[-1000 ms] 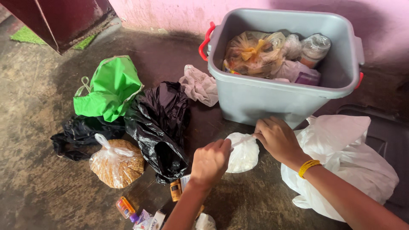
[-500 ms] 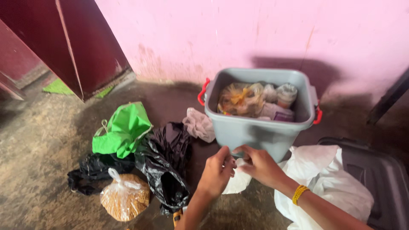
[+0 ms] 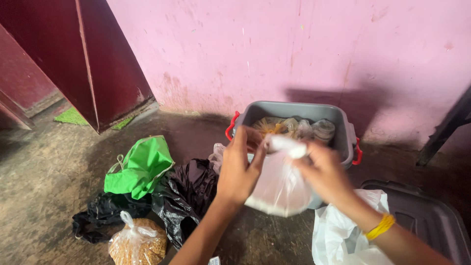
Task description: The person packs various items into a grey plastic container. They place a white plastic bag, a small bottle, two wooden combs, a small packet, and a black cloth into the container one by one.
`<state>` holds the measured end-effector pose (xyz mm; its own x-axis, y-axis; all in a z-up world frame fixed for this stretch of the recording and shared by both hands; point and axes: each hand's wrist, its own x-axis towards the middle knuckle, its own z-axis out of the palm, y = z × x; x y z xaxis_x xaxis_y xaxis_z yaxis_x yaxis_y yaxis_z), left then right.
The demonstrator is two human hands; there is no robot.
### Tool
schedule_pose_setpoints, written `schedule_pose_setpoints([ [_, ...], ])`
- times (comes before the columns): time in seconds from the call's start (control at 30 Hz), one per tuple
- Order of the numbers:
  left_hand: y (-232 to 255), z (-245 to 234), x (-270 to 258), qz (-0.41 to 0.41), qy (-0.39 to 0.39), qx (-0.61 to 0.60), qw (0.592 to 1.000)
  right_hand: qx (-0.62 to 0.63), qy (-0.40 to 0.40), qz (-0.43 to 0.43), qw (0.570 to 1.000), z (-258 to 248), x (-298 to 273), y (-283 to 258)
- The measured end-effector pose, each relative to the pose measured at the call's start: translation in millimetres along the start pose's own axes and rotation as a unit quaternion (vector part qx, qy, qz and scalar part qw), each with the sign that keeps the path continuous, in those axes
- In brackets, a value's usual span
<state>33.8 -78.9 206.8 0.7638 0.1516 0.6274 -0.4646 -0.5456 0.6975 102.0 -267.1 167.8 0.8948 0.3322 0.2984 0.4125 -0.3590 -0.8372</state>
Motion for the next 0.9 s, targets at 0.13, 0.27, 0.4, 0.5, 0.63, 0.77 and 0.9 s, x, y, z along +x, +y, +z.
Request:
schedule_pose_setpoints([
  [0.13, -44, 18, 9, -0.006, 0.020, 0.088, 0.996, 0.115, 0.096, -0.070, 0.986, -35, 16, -10],
  [0.27, -86, 49, 10, -0.009, -0.048, 0.179, 0.983, 0.100, 0.160, -0.105, 0.976, -44, 33, 7],
  [0.4, -119, 68, 9, 0.009, -0.115, 0.251, 0.961, 0.177, 0.225, -0.097, 0.953, -61, 45, 36],
  [0.5, -128, 67, -2, 0.006, -0.138, 0.272, 0.952, 0.261, 0.270, -0.087, 0.923, -77, 50, 41],
  [0.63, -124, 63, -12, 0.053, -0.125, 0.265, 0.955, 0.315, 0.312, -0.090, 0.892, -79, 52, 27],
  [0.77, -115, 55, -29, 0.061, -0.142, 0.278, 0.948, 0.342, 0.314, -0.083, 0.882, -76, 52, 23],
  [0.9, -106, 43, -67, 0.056, -0.154, 0.282, 0.945, 0.309, 0.283, -0.096, 0.903, -74, 50, 37],
])
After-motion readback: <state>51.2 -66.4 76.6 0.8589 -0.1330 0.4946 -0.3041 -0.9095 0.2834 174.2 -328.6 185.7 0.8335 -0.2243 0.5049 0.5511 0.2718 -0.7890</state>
